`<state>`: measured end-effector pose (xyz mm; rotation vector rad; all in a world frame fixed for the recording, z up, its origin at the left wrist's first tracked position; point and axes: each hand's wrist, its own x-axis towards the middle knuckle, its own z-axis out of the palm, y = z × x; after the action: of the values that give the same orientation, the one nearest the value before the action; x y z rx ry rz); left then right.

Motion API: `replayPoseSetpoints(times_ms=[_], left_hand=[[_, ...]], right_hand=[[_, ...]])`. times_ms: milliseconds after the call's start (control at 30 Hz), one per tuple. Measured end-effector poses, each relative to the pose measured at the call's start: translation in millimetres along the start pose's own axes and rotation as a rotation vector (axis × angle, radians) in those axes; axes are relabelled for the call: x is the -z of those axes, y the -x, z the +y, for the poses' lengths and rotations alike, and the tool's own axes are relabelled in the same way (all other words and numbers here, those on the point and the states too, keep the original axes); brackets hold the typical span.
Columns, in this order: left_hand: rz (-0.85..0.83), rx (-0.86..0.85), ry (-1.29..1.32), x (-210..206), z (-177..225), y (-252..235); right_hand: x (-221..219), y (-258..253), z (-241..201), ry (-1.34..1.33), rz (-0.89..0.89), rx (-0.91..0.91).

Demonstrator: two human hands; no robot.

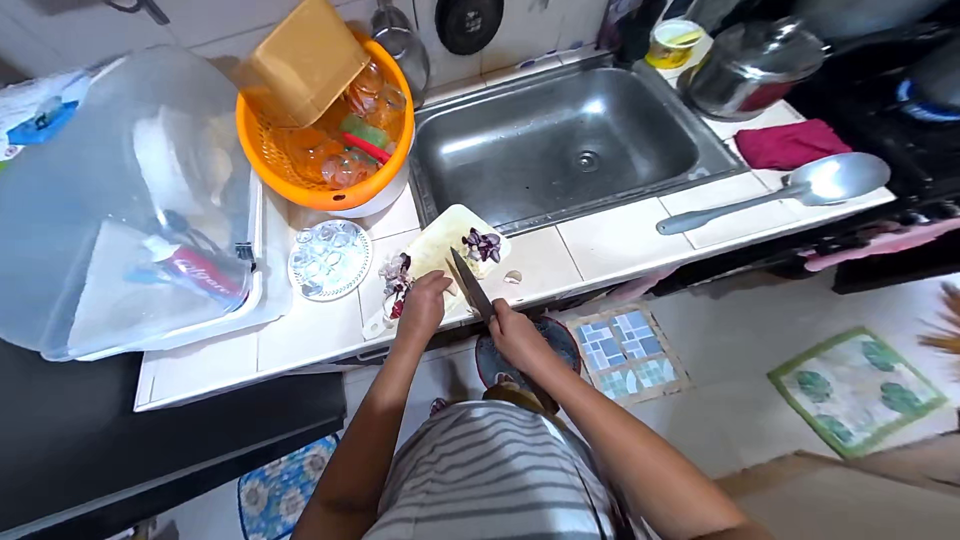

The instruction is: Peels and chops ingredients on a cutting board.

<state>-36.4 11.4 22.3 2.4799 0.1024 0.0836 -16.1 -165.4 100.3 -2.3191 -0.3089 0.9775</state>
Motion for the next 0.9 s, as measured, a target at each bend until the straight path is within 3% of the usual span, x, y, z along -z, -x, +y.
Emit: replayPoseSetpoints(times_ms=[67,200,533,900], left_hand=[[0.055,0.044,0.005,0.2,5.5,0.9],[-0.027,0.180,0.006,3.5,14.7,-1.4],[-0.005,0.201,0.046,1.1,14.7,-4.3],[-0.114,0.283,0.019,12.2,20.9,-15.6]], right_hand=[[0.5,2.3,-3.2,0.062,-0.021,-0.047],[3.3,5.8,-4.4,0.135,-0.068,-0.082],[13.7,12.5,-9.0,0.241,-0.148,-0.079],[27.2,9.9,-22.3,0.307,-0.254,-0.109]])
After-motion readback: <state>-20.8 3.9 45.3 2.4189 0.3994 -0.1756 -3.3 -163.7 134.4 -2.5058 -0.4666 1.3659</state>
